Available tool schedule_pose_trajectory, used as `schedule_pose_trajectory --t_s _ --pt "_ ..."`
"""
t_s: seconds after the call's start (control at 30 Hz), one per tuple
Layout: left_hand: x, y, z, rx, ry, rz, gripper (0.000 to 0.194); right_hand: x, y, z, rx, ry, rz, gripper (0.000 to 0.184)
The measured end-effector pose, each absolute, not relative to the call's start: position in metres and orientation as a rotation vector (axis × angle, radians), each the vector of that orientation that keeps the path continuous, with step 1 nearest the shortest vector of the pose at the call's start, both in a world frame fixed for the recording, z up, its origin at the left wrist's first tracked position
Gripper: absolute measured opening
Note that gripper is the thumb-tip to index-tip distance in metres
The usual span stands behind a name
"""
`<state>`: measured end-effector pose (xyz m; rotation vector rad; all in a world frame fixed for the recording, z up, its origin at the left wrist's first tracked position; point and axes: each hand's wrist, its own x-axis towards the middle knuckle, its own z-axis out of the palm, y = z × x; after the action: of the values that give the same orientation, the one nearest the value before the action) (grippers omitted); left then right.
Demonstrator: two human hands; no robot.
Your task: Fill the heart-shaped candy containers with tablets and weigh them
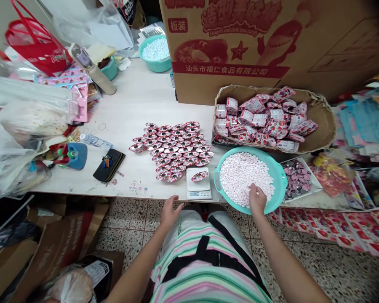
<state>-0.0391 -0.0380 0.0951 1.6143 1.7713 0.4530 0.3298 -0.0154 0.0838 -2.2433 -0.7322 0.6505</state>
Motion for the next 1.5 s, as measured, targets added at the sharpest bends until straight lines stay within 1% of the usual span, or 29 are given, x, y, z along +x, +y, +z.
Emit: schedule_pose_trajectory --t_s 0.1,0.23,0.3,0.37,0.47,0.53,0.63,0.73,0.83,0.93,1.07,1.33,1.5 --pt "-0.023 -0.015 0.097 1.712 1.721 0.492 0.038 0.327 -0.013 0.091 -2.213 -0.748 0.662 0.061" --pt "0.01 0.029 0.094 1.867 1.658 0.545 0.058 0.322 -0.017 0.098 -2.191 -0.76 0.736 0.06" --pt "0.026 0.05 0.089 1.912 1.638 0.543 0.064 0.321 -0.02 0.1 -2.187 -0.746 0.794 0.058" --pt "0.036 0.067 0.084 1.945 1.594 0.51 0.057 0.32 -0.024 0.103 -2.187 -0.721 0.846 0.055" --pt "0.041 0.079 0.079 1.965 1.525 0.443 0.036 0.321 -0.028 0.108 -2.184 -0.653 0.89 0.052" --pt "0.038 0.079 0.082 1.927 1.512 0.444 0.029 0.322 -0.032 0.111 -2.169 -0.611 0.886 0.051" --pt "0.033 0.074 0.1 1.853 1.514 0.565 0.029 0.325 -0.037 0.113 -2.127 -0.598 0.835 0.053" --pt "0.038 0.069 0.137 1.904 1.414 0.757 0.035 0.33 -0.043 0.111 -2.098 -0.603 0.791 0.054" --pt "0.056 0.069 0.176 2.041 1.254 0.891 0.041 0.338 -0.044 0.108 -2.097 -0.608 0.801 0.054" --pt "0.084 0.073 0.195 2.173 1.169 0.931 0.043 0.348 -0.038 0.103 -2.108 -0.615 0.85 0.052" --pt "0.117 0.079 0.187 2.237 1.153 0.839 0.037 0.366 -0.023 0.097 -2.123 -0.644 0.897 0.049" --pt "0.146 0.08 0.162 2.305 1.246 0.822 0.037 0.398 -0.01 0.092 -2.059 -0.752 0.919 0.052" --pt "0.156 0.08 0.154 2.345 1.272 0.785 0.039 0.409 -0.012 0.09 -2.036 -0.759 0.956 0.049"
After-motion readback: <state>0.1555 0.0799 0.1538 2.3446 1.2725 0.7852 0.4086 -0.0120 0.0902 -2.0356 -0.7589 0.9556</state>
